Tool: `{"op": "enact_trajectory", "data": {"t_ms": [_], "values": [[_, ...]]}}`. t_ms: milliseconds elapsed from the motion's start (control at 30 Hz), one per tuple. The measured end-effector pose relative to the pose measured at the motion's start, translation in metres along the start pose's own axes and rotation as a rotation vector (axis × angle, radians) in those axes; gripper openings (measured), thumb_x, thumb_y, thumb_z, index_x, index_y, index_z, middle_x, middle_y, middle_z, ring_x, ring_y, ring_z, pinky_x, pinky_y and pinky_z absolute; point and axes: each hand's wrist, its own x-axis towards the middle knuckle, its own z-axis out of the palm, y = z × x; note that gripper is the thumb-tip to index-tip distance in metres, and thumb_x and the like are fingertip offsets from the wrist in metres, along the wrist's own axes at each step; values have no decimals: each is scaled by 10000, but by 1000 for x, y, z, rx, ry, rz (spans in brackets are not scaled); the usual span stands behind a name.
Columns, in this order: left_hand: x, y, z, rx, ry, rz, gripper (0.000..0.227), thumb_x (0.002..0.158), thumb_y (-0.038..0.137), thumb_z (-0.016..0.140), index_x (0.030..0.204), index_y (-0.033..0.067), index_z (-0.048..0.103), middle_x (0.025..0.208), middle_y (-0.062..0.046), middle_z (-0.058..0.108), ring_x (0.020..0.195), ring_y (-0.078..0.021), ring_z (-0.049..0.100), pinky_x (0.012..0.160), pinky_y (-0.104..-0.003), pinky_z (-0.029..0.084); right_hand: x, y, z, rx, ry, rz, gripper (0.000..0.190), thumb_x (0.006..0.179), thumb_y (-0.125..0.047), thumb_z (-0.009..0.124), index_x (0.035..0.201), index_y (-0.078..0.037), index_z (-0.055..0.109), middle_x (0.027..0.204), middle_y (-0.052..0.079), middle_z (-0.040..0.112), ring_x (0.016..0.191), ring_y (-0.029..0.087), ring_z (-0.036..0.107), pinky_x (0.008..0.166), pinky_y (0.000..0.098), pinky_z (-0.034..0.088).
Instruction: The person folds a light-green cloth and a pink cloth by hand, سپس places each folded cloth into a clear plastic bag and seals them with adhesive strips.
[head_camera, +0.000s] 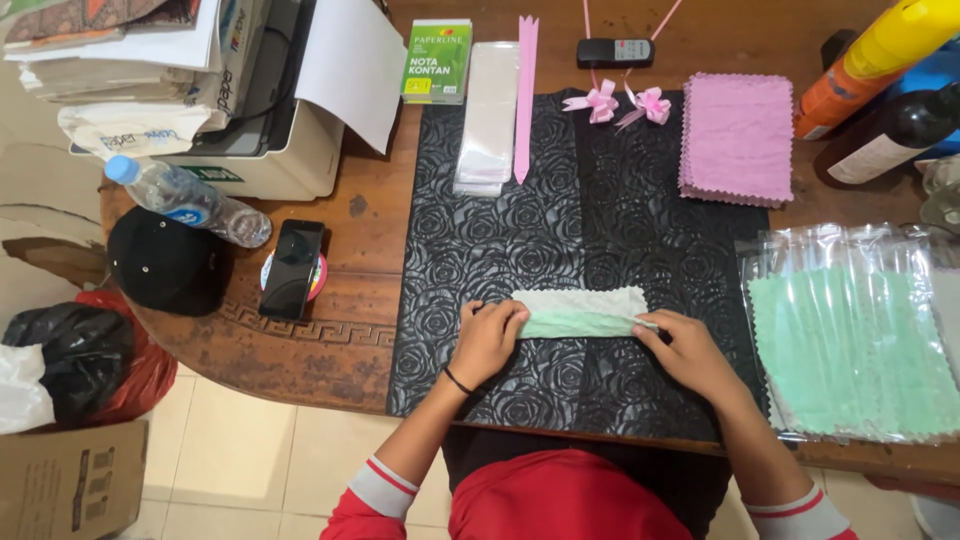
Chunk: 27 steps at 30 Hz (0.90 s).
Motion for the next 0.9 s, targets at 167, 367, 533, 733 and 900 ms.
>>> {"op": "enact_trajectory", "data": {"t_ms": [167, 367, 533, 733, 900], "values": [[14, 8, 0, 50, 27, -104, 222, 1085, 397, 478, 1138, 260, 644, 900, 8, 768, 962, -210, 732, 1063, -479, 356, 10, 10, 12, -11, 109, 117, 245, 948, -219, 739, 1149, -85, 778, 961, 151, 792, 894, 321, 761, 743, 411, 590], [26, 25, -12, 103, 37, -150, 266, 1092, 357, 464, 1133, 206, 680, 805, -80, 761, 908, -287, 749, 1007, -481, 372, 16, 19, 21, -8, 179, 182, 304, 926, -166, 759, 1206, -47, 751, 880, 226, 761, 777, 325, 740, 658, 406, 581], [24, 28, -11, 139, 61, -152, 294, 1089, 351, 466, 1120, 193, 711, 774, -71, 760, 870, -285, 751, 985, -469, 378, 15, 31, 30, 33, 225, 190, 335, 926, -169, 759, 1235, -40, 731, 862, 233, 750, 767, 338, 730, 667, 396, 582], [28, 16, 9, 224, 167, -134, 242, 1066, 343, 520, 1111, 185, 699, 759, -66, 763, 837, -262, 753, 1013, -494, 365, 14, 23, 31, 5, 275, 182, 312, 904, -160, 770, 1202, -73, 740, 827, 193, 752, 721, 320, 720, 640, 409, 573], [33, 10, 14, 235, 201, -105, 271, 1080, 376, 503, 1086, 184, 694, 749, -55, 757, 814, -246, 750, 1018, -491, 349, 18, 36, 36, -28, 306, 170, 304, 885, -180, 797, 1167, -80, 745, 818, 181, 752, 719, 321, 724, 631, 413, 577]]}}
